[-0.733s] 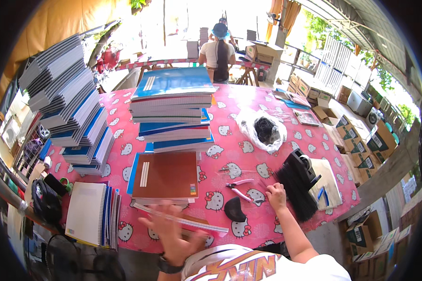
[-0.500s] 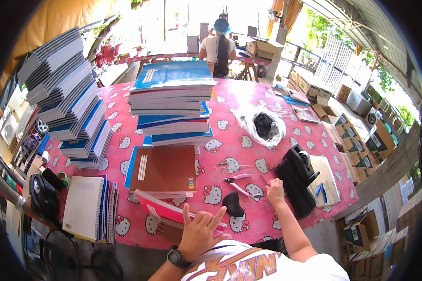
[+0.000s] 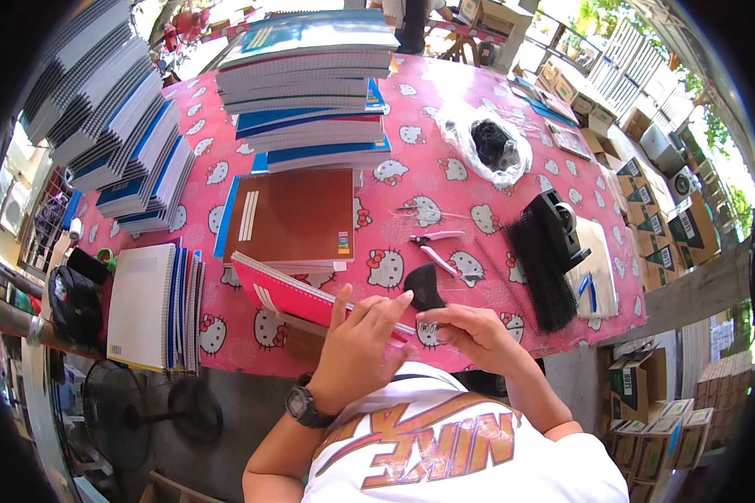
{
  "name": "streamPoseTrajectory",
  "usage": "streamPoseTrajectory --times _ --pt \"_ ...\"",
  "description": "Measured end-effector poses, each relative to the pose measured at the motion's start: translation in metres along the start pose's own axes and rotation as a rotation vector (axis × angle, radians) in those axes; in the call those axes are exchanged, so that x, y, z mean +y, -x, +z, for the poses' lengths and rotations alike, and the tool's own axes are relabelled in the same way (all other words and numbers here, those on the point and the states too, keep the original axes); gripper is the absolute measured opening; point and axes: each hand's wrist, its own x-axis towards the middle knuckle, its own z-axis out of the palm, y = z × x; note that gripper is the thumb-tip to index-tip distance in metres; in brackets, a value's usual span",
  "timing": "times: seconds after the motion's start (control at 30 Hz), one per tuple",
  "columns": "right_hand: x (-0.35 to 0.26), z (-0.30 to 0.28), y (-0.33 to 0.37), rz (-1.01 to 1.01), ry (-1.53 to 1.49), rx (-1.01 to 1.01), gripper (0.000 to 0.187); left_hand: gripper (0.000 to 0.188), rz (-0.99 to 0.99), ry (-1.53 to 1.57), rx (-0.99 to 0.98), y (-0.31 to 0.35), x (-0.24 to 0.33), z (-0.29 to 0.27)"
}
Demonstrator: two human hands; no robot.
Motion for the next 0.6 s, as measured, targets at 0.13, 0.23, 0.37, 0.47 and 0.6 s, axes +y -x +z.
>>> streamPoseTrajectory --times 0.13,0.23,0.37,0.47,0.6 --pt "0.005 0.009 0.000 0.068 -0.038 0.116 0.027 0.021 0.091 0.123 0.025 0.003 -0.010 -0.005" --pt "0.007 0.011 -0.003 0.045 -0.040 0.129 0.024 0.020 0.078 0.121 0.124 0.007 -0.009 0.003" --pt "0.013 0.006 -0.011 -0.011 0.004 0.063 0.021 0.019 0.080 0.061 0.214 0.010 -0.009 0.012" --pt "0.017 0.004 -0.013 0.031 -0.047 0.030 0.021 0.018 0.102 0.049 0.252 0.013 -0.010 0.014" --pt "0.011 0.000 -0.017 0.183 -0.207 -0.055 0.021 0.018 0.129 0.012 0.311 0.017 -0.012 0.018"
